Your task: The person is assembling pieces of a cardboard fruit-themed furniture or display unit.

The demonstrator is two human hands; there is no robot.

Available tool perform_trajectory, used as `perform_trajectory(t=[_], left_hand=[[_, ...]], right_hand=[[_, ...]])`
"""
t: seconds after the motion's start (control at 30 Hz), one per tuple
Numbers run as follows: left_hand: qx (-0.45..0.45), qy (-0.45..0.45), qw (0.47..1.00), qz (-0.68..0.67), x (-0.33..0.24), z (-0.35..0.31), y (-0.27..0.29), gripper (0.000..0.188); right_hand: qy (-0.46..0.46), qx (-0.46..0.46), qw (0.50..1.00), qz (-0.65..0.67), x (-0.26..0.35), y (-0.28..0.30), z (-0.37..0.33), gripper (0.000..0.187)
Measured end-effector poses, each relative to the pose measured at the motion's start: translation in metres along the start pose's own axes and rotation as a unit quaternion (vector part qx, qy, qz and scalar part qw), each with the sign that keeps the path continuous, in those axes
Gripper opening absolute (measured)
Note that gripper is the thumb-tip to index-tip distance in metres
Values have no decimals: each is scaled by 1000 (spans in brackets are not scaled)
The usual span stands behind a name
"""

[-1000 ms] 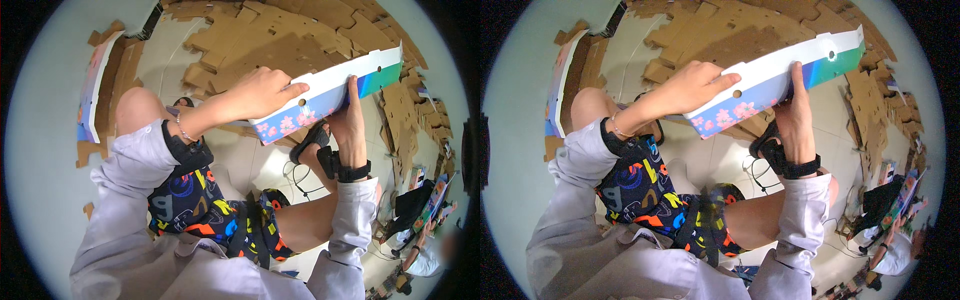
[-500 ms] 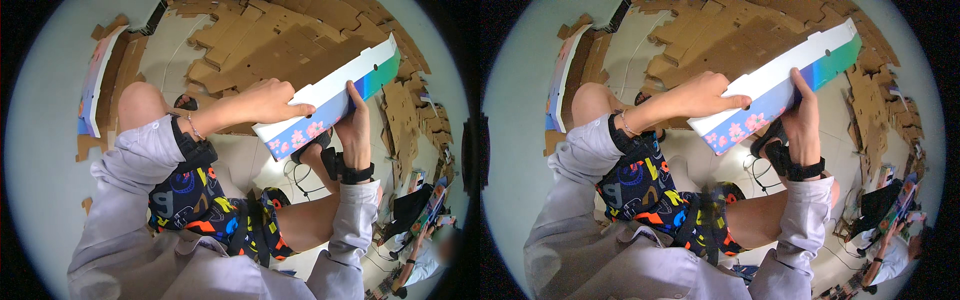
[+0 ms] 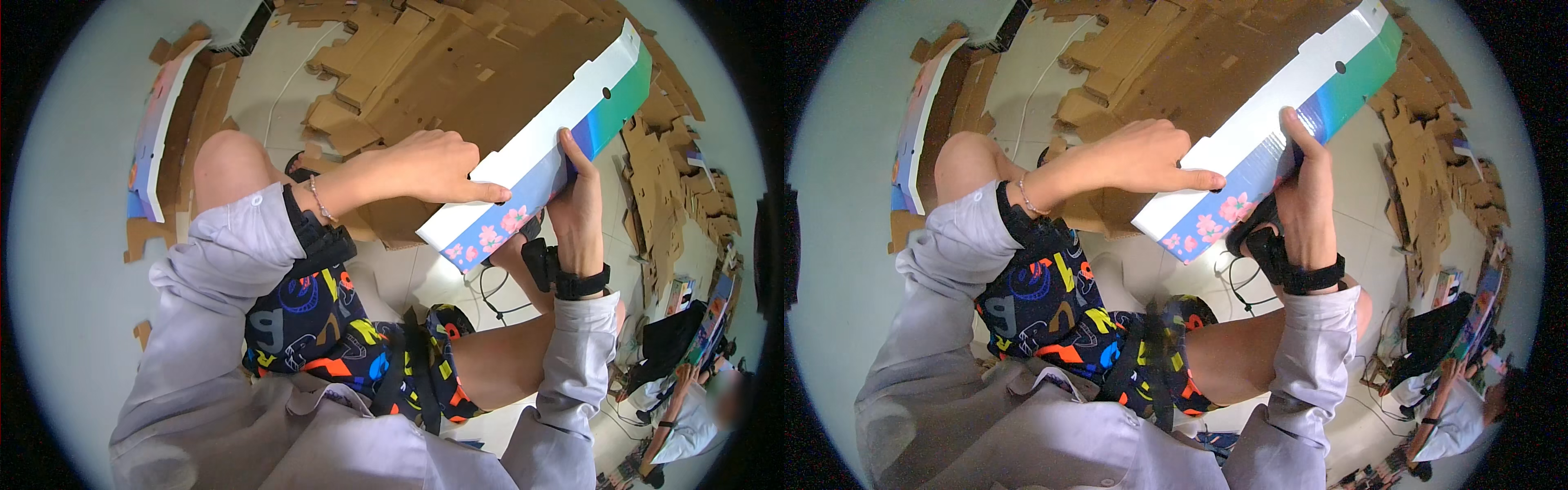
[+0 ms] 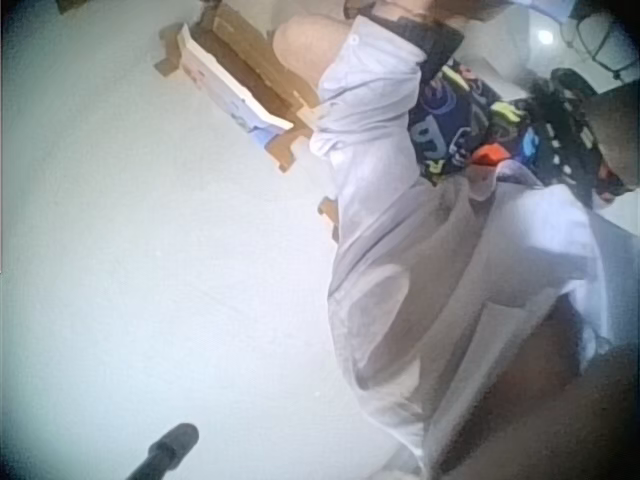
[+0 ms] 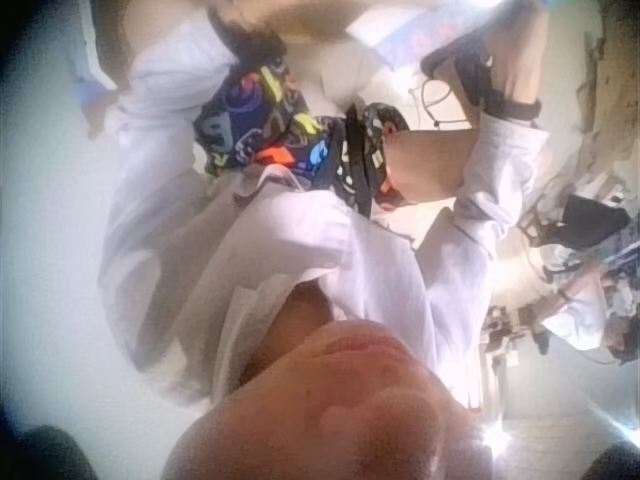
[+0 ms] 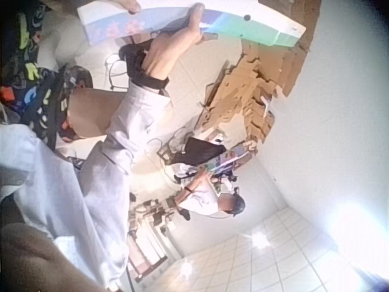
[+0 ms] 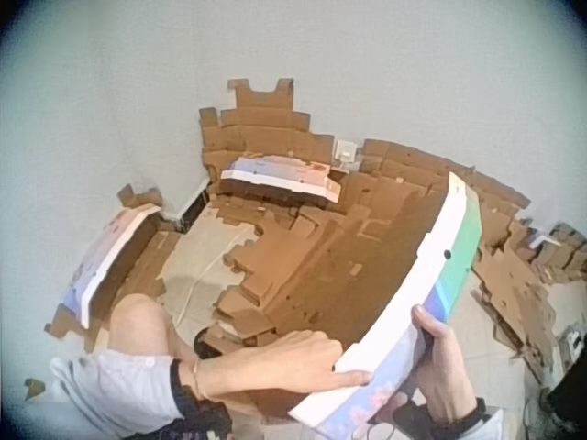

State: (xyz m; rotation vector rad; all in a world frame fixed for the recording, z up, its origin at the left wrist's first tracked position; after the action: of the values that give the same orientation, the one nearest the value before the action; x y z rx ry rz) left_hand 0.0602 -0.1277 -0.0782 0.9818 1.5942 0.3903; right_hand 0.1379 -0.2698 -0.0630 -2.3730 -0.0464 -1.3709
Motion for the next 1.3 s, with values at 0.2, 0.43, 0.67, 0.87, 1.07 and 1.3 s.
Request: perform_trajectory(t=[0.2,0.43,0.67,0.87,1.07,1.3], left_hand=[[-2,-16,1000,7,0,-2,1,82],[17,2,1000,7,2,-1,0,79],[21,4,1000,9,1,-3,2,80],[33,9,999,6,1,-3,1,79],[25,1,1000,7,1,-5,3,81],[6,-7,1000,15,0,-6,6,81]], right_hand=[[6,13,1000,-6,-2,-1,3,48],[4,-1,1000,9,-6,1,6,46],[-1,-10,1000,3,-7,-1,3,48],[5,-4,1000,-4,-5,-3,2,47],[-6,-6,1000,-3,-7,-1,6,44],[2,-4,1000,9,-9,1,9,43]])
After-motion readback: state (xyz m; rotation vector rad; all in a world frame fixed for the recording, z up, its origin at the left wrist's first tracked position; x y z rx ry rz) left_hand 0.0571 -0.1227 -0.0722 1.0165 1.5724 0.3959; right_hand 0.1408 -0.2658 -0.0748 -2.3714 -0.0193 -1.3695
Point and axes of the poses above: each hand's wrist, its own z-axis towards the middle knuckle, its own y-axis out of the back of the hand, x = y × z, the point moved 6 cm from there along z, towards the middle knuckle, and after that the axes turned 2 degrees about x, right-handed, at the moved point
